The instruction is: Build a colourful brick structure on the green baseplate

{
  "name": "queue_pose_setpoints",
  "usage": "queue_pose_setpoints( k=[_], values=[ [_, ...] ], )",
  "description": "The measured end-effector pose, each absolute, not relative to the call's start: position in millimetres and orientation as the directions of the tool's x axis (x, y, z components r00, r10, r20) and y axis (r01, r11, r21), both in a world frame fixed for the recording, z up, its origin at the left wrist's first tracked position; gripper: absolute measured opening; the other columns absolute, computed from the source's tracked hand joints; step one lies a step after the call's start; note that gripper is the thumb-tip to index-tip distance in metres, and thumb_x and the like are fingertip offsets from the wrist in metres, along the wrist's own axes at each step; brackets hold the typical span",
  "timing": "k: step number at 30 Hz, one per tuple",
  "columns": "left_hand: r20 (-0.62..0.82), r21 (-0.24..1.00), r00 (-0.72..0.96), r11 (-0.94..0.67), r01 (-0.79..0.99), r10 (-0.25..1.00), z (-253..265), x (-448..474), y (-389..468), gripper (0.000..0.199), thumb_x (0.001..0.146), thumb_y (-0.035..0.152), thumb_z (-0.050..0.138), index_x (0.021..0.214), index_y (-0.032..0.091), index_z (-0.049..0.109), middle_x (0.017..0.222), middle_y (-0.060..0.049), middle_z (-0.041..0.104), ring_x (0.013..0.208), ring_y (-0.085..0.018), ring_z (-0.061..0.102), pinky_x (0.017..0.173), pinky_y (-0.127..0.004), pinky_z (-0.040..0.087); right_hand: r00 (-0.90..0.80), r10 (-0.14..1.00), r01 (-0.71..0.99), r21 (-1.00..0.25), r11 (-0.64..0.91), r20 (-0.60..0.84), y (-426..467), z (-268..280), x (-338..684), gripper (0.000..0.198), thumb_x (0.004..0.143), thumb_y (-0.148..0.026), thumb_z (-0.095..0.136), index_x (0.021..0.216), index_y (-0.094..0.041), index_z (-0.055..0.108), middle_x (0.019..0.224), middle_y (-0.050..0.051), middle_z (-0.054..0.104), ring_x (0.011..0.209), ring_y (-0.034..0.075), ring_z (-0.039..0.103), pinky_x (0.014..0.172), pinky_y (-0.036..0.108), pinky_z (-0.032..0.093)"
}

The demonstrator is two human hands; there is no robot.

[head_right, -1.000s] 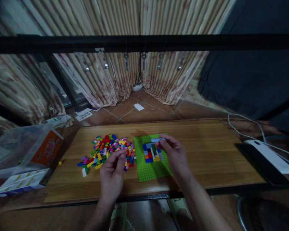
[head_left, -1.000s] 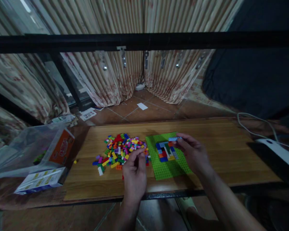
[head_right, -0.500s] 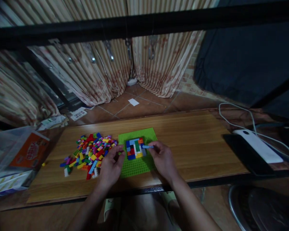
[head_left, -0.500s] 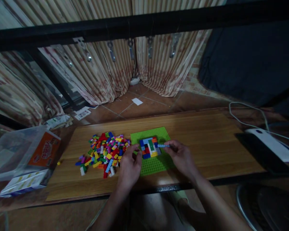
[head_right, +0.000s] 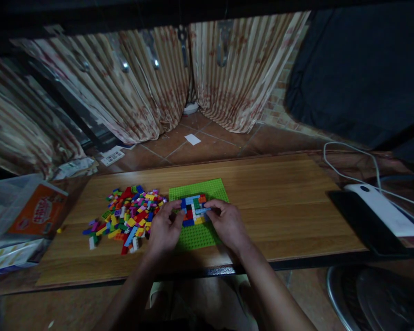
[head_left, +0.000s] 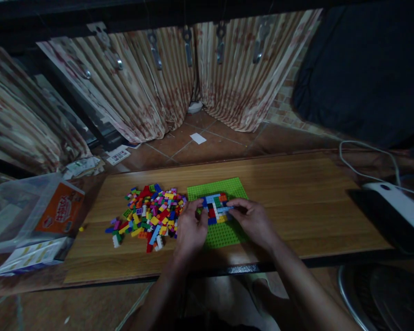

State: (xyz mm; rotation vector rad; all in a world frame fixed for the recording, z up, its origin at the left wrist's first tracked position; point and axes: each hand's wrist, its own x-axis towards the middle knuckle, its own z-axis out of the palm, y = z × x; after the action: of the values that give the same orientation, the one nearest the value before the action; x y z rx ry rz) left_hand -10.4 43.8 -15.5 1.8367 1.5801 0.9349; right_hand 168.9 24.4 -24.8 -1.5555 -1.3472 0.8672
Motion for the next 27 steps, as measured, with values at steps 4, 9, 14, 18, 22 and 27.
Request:
queue_pose_setpoints(
  k=[4,9,14,18,22,27],
  values=[
    [0.153,0.789,0.067,-0.163,0.593,0.986,-12.7,-9.0,42.4,0.026,0.083,0.022,0.054,0.108,0.016,0.062,0.098,-0.006,0.065,0.066,-0.011,0.057,0.065,-0.027,0.051,0.105,0.989,0.588,-0.808,0.026,0.108,20.0,-18.8,172.8,0.014,0.081,-0.025,0.059,0.087,-0.024,0.071,0.087,0.003,0.074,0.076,0.019,0.067,0.074,0.034,0.05],
    [0.145,0.798,0.059,-0.152,0.583,0.988,-14.5,-6.9,42.4,0.026,0.084,0.022,0.052,0.108,0.016,0.062,0.099,-0.007,0.064,0.067,-0.012,0.058,0.067,-0.028,0.051,0.075,0.994,0.702,-0.712,0.003,0.078,13.6,-10.1,171.8,0.011,0.082,-0.029,0.06,0.083,-0.025,0.071,0.076,0.002,0.072,0.065,0.018,0.064,0.063,0.03,0.046],
    [0.148,0.797,0.065,-0.158,0.583,0.987,-14.5,-6.5,42.6,0.025,0.085,0.021,0.052,0.107,0.017,0.062,0.1,-0.007,0.064,0.075,-0.014,0.061,0.072,-0.029,0.052,0.106,0.991,0.734,-0.679,-0.025,0.078,9.4,-6.2,156.6,0.012,0.079,-0.026,0.061,0.088,-0.024,0.069,0.063,-0.001,0.067,0.053,0.015,0.058,0.053,0.026,0.039],
    [0.151,0.779,0.08,-0.168,0.604,0.985,-14.0,-7.6,41.7,0.026,0.083,0.02,0.053,0.108,0.017,0.061,0.101,-0.007,0.063,0.076,-0.014,0.06,0.073,-0.03,0.052,0.046,0.996,0.754,-0.656,0.013,0.073,7.1,-9.0,144.1,0.016,0.079,-0.024,0.06,0.094,-0.024,0.066,0.066,-0.002,0.067,0.057,0.015,0.059,0.056,0.026,0.039],
    [0.14,0.772,0.088,-0.164,0.615,0.986,-13.7,-7.9,40.6,0.026,0.083,0.019,0.054,0.108,0.017,0.061,0.102,-0.007,0.062,0.079,-0.015,0.061,0.076,-0.031,0.053,-0.005,0.999,0.722,-0.69,0.041,0.053,7.9,-12.7,141.6,0.019,0.079,-0.025,0.063,0.097,-0.024,0.064,0.069,-0.002,0.067,0.061,0.016,0.061,0.059,0.026,0.041],
    [0.141,0.775,0.09,-0.166,0.609,0.986,-14.6,-7.5,40.1,0.025,0.083,0.018,0.054,0.107,0.017,0.062,0.102,-0.007,0.061,0.079,-0.015,0.061,0.077,-0.031,0.053,0.035,0.998,0.714,-0.7,0.012,0.054,9.8,-13.1,142.1,0.027,0.076,-0.025,0.066,0.103,-0.023,0.063,0.069,-0.002,0.066,0.062,0.016,0.06,0.06,0.027,0.042]
  ],
)
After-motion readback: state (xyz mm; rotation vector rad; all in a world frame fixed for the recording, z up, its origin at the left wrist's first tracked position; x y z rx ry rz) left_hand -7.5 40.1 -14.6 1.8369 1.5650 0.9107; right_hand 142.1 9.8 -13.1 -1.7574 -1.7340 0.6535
